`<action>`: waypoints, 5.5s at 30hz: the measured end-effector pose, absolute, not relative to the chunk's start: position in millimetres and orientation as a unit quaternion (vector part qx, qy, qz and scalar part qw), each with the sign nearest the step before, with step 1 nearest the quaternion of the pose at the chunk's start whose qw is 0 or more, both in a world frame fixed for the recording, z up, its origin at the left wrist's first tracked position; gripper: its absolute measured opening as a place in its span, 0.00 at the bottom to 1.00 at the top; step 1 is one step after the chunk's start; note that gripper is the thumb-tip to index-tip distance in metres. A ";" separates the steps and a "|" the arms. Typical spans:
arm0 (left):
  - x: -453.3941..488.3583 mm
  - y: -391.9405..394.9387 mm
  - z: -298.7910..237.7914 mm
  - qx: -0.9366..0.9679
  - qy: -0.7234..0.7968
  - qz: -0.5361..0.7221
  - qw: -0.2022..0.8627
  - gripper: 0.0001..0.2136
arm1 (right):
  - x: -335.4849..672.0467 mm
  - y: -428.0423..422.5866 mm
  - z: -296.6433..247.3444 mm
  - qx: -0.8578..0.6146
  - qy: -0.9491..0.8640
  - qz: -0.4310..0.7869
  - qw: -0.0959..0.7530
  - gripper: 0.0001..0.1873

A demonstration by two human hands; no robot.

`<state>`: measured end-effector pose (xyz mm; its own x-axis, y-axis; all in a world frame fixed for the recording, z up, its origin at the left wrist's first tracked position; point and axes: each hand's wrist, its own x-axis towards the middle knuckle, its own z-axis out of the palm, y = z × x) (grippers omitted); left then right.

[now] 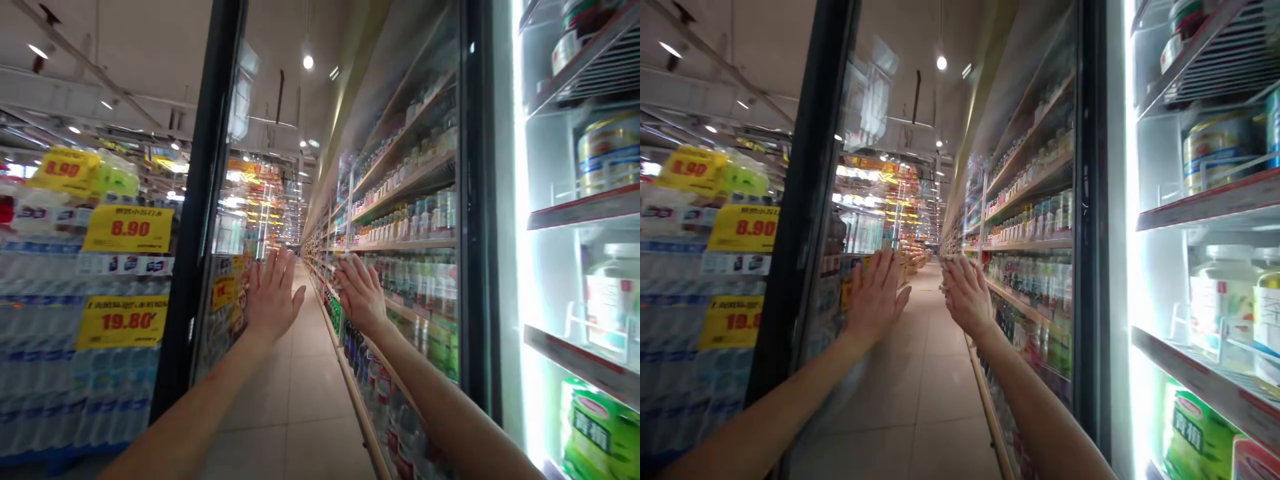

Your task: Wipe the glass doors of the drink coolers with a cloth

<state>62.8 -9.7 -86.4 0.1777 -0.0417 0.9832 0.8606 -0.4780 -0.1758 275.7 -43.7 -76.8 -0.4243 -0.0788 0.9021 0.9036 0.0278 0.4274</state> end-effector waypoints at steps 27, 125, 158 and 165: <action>48.6 -13.2 -79.9 -0.655 -0.290 -0.537 0.445 0.25 | 262.5 -36.6 -14.0 -0.358 -0.521 -0.600 0.490 0.21; 32.3 -7.4 -133.8 -0.686 -0.300 -0.500 0.435 0.29 | 236.8 -44.3 -129.9 -0.417 -0.488 -0.575 0.508 0.22; 45.7 -14.2 -149.1 -0.682 -0.276 -0.531 0.421 0.30 | 282.0 -52.1 -173.0 -0.429 -0.475 -0.581 0.503 0.26; 75.6 -21.5 -184.8 -0.720 -0.245 -0.514 0.398 0.27 | 292.9 -54.7 -180.8 -0.425 -0.455 -0.595 0.509 0.27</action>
